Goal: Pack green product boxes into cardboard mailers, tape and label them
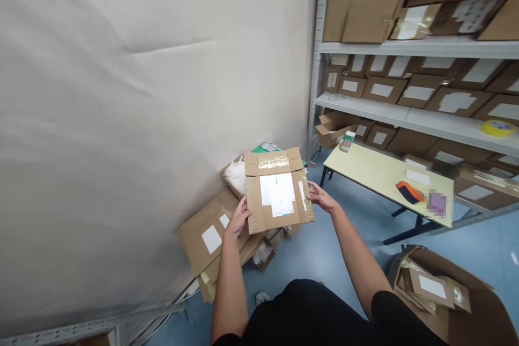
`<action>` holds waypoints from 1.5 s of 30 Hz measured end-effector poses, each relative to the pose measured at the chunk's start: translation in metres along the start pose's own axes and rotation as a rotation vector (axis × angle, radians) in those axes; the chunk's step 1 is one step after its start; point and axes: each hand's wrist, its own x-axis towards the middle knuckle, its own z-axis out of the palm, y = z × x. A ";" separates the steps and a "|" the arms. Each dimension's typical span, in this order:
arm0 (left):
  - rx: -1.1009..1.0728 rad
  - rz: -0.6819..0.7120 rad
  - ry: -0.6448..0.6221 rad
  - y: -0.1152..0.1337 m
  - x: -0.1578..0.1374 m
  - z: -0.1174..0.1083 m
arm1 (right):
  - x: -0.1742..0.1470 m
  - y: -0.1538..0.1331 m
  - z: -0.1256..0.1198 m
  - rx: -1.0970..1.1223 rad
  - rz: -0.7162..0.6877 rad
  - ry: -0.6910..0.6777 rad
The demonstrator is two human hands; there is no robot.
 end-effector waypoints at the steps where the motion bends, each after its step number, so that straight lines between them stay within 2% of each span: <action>1: 0.004 -0.045 -0.052 -0.002 0.015 0.016 | -0.012 -0.010 -0.020 -0.011 0.002 0.018; 4: 0.030 -0.164 -0.235 -0.008 0.059 0.065 | -0.048 -0.035 -0.076 -0.032 -0.002 0.092; 7: 0.094 -0.221 -0.377 -0.014 0.102 0.115 | -0.084 -0.053 -0.124 -0.056 -0.014 0.166; 10: 0.140 -0.258 -0.446 -0.022 0.145 0.162 | -0.112 -0.064 -0.163 -0.059 -0.037 0.229; 14: 0.180 -0.308 -0.539 -0.036 0.205 0.217 | -0.132 -0.070 -0.202 -0.047 -0.074 0.315; 20: 0.207 -0.352 -0.702 -0.051 0.306 0.296 | -0.136 -0.083 -0.253 -0.046 -0.060 0.536; 25: 0.309 -0.382 -0.859 -0.038 0.392 0.366 | -0.121 -0.109 -0.284 -0.051 -0.066 0.708; 29: 0.329 -0.381 -0.948 -0.030 0.445 0.410 | -0.109 -0.123 -0.302 -0.046 -0.105 0.799; 36: 0.397 -0.364 -0.988 -0.041 0.504 0.473 | -0.092 -0.126 -0.356 0.008 -0.115 0.895; 40: 0.495 -0.306 -0.915 -0.051 0.526 0.510 | -0.080 -0.126 -0.404 0.041 -0.105 0.863; 45: 0.583 -0.250 -0.763 -0.053 0.552 0.547 | -0.056 -0.125 -0.471 0.079 -0.088 0.815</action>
